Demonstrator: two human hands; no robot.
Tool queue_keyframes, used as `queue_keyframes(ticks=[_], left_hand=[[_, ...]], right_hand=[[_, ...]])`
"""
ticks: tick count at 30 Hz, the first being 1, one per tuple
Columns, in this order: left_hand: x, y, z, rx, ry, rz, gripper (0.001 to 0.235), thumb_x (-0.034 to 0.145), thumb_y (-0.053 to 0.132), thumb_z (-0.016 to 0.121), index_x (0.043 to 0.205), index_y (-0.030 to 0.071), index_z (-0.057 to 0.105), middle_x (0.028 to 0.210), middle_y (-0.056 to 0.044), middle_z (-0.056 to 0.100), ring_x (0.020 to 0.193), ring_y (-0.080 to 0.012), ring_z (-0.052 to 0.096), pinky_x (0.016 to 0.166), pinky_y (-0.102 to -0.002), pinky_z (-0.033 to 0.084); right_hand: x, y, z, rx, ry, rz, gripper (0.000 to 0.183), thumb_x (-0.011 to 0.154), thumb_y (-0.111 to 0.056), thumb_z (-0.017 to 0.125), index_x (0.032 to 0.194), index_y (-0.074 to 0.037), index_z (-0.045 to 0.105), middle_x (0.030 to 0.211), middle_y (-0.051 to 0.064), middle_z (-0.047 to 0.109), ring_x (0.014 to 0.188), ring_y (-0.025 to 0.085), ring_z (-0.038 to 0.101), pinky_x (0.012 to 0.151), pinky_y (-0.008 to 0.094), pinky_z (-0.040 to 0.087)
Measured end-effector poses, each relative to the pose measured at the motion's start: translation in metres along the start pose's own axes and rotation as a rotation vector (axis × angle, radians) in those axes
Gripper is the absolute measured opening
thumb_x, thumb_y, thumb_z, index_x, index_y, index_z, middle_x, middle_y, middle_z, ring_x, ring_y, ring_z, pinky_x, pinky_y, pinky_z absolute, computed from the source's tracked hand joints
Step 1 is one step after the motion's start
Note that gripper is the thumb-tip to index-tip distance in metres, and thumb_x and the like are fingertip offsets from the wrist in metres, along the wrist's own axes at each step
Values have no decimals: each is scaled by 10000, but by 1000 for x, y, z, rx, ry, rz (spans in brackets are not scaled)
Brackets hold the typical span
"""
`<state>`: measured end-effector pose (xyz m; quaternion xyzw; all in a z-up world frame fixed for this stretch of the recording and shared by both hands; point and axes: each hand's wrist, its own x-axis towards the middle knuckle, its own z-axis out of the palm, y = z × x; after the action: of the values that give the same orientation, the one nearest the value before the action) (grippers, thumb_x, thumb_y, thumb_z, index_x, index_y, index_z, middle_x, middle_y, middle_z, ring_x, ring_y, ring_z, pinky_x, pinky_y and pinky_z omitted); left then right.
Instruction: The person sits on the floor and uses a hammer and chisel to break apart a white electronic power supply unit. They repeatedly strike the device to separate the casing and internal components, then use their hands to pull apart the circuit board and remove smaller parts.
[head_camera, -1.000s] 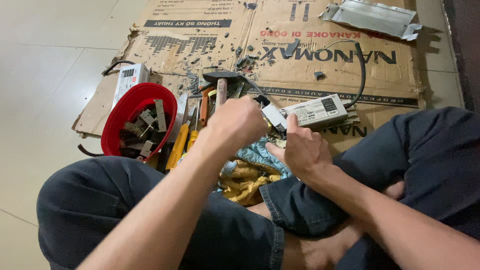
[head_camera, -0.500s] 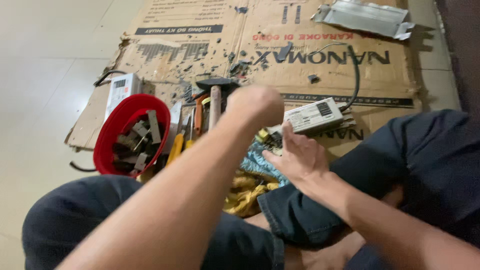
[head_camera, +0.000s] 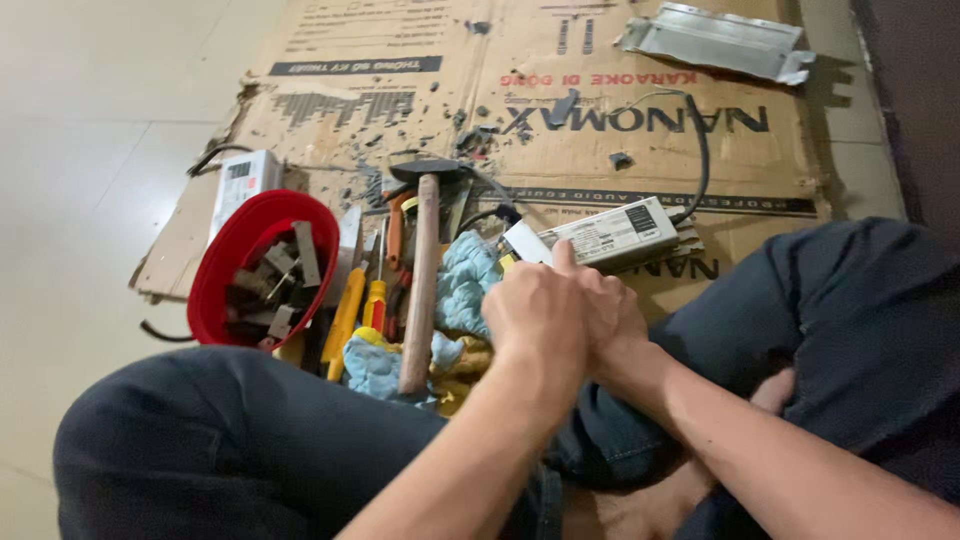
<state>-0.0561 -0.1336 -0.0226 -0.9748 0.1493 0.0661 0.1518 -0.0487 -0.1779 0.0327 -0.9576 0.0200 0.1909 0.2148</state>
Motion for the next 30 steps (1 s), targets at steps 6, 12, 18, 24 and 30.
queue_keyframes(ticks=[6,12,18,24,30], left_hand=[[-51,-85,-6,-302,341,-119,398,891,113,488,1244,4,637,838,-114,690,690,-356,746,564,-542,606],[-19,-105,-20,-534,-20,-183,268,867,259,527,953,146,755,756,-90,714,818,-397,747,592,-592,582],[-25,-108,-69,-619,-63,-178,304,884,204,506,928,154,802,913,-194,759,932,-457,734,727,-565,598],[-29,-123,-50,-640,-121,-219,343,906,234,472,1081,162,759,941,-163,744,943,-413,739,750,-606,589],[-44,-155,-55,-858,-129,-112,355,970,328,477,1199,237,733,1062,-251,737,1075,-498,671,930,-597,542]], right_hand=[[1,-2,19,-2,153,-95,373,958,-353,616,1186,-154,397,1004,268,711,922,469,732,795,583,599],[-22,-12,2,-117,292,-193,345,944,-362,671,1092,-99,505,1023,202,615,797,431,740,609,491,631],[13,-9,5,11,285,-30,677,955,-699,387,943,-68,632,900,245,729,892,450,740,760,567,547],[69,5,43,171,250,-3,836,1019,-739,279,789,-53,698,751,239,709,733,388,725,644,455,538],[36,-21,11,115,197,-41,860,1049,-701,256,975,12,731,882,305,726,932,452,725,745,527,574]])
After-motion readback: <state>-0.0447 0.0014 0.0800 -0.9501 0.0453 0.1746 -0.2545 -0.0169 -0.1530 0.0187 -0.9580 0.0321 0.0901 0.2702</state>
